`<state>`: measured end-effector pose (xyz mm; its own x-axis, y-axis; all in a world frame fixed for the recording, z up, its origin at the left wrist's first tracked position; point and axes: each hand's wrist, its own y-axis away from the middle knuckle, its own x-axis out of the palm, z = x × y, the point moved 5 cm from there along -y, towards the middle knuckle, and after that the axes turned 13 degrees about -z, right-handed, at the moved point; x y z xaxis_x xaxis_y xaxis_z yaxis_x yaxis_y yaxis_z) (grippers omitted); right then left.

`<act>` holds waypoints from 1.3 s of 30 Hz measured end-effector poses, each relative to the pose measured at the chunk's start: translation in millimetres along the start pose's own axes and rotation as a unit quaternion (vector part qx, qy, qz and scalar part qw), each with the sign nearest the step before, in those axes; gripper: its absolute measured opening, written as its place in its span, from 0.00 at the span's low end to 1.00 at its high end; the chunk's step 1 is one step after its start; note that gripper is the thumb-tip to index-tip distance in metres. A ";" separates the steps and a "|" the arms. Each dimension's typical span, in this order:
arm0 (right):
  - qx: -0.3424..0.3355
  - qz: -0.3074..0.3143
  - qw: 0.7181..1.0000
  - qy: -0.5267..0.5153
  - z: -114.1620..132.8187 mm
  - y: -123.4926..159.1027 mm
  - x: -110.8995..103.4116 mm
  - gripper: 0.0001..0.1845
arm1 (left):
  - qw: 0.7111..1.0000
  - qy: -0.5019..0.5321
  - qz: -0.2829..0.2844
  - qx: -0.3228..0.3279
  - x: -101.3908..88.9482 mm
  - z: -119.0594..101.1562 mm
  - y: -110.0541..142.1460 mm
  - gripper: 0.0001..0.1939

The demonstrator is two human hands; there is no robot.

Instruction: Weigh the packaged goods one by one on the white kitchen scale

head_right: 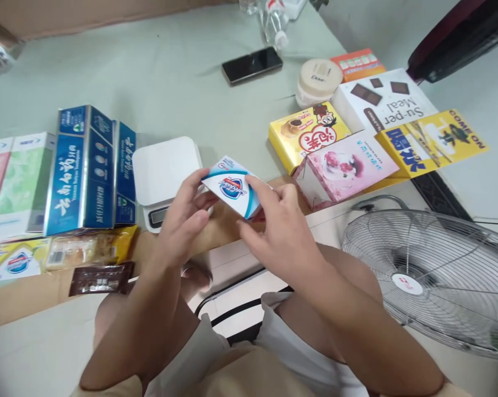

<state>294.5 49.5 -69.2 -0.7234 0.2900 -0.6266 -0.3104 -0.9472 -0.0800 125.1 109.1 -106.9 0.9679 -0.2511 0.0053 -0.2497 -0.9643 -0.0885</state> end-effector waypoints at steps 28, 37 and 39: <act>0.031 0.136 0.949 0.282 -25.4 -12.0 -22.4 0.37 | 0.882 -0.466 0.039 0.058 71.7 19.4 -17.9 0.36; 0.028 0.139 0.930 0.340 -28.5 -15.6 -15.9 0.28 | 0.888 -0.457 0.015 0.051 66.1 15.2 -19.2 0.26; 0.021 0.110 0.937 0.330 -28.1 -15.4 -18.5 0.27 | 0.897 -0.440 0.012 0.043 64.2 11.2 -18.8 0.24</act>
<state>330.1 54.9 -78.1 -0.2380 -0.0728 -0.9685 -0.2334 -0.9637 0.1298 192.3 112.1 -116.0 0.6190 -0.0710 -0.7822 -0.3044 -0.9398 -0.1555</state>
